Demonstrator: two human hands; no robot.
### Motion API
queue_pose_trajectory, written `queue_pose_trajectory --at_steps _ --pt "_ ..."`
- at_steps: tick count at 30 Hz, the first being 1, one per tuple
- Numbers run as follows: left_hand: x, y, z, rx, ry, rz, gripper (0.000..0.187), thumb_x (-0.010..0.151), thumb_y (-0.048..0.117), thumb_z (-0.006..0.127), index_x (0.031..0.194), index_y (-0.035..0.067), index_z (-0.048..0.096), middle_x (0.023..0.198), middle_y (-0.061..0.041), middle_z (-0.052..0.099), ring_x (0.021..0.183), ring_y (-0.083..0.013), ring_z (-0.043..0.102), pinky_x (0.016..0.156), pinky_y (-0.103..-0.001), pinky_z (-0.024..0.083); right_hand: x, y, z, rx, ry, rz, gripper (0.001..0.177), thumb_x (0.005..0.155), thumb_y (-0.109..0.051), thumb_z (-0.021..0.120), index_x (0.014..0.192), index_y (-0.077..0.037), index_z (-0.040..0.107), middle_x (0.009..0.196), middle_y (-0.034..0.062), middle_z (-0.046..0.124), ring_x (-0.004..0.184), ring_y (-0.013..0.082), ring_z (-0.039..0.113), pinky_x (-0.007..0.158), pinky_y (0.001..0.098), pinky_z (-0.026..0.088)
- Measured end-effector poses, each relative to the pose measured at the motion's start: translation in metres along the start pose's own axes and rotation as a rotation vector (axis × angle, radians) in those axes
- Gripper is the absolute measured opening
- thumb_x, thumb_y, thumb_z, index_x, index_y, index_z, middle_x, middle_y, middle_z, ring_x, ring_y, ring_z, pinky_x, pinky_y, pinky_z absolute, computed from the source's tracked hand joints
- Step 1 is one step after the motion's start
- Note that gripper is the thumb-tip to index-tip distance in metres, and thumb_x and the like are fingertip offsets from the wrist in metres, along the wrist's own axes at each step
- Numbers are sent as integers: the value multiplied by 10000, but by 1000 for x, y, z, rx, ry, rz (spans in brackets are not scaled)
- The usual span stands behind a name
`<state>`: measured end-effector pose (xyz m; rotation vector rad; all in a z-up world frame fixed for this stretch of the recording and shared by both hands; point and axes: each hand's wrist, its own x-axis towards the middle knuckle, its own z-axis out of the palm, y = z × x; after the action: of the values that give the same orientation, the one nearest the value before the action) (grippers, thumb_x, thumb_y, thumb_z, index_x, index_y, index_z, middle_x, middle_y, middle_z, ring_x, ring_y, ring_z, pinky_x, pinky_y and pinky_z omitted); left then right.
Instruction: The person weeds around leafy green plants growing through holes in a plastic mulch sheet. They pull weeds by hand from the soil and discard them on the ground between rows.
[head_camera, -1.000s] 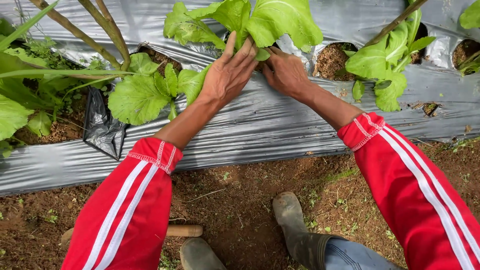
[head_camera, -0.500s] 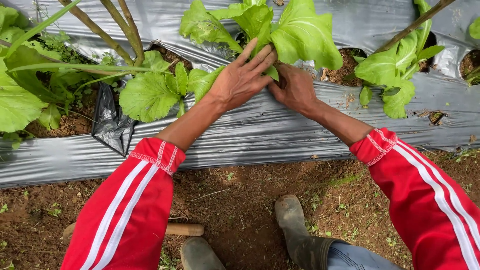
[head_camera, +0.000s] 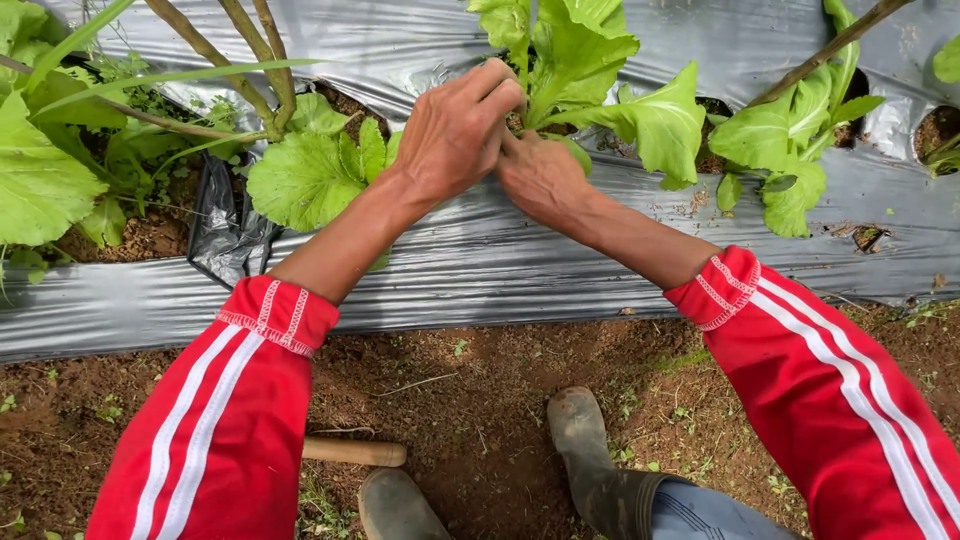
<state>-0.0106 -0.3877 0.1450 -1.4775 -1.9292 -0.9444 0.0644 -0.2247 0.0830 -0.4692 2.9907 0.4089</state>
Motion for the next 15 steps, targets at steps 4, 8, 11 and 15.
queue_pose_trajectory --at_steps 4,8,11,15 --pt "-11 -1 -1 -134 -38 -172 168 926 -79 555 939 88 549 882 -46 542 566 -194 478 378 -340 411 19 27 19 -379 204 65 230 950 -111 601 1143 -186 700 1424 103 469 583 139 543 354 290 445" --pt "-21 -15 21 -60 -176 -332 220 804 -129 476 886 56 561 782 -69 542 581 -184 476 399 -307 422 -1 38 -5 -426 96 120 142 1070 -236 472 1083 -133 570 1578 182 478 461 68 469 360 251 352" --pt "-19 -19 31 -44 -194 -357 213 784 -116 486 887 25 608 764 -80 552 600 -213 499 425 -355 454 -24 37 -9 -322 90 156 309 1038 -220 503 1317 -88 502 1568 187 462 659 205 623 340 313 436" --pt "-9 -32 63 -60 -161 -395 166 741 -109 516 789 44 556 720 -80 517 589 -209 476 407 -341 418 -47 31 -8 -295 389 141 534 958 -247 655 1445 -54 552 1511 138 523 765 262 686 387 365 473"
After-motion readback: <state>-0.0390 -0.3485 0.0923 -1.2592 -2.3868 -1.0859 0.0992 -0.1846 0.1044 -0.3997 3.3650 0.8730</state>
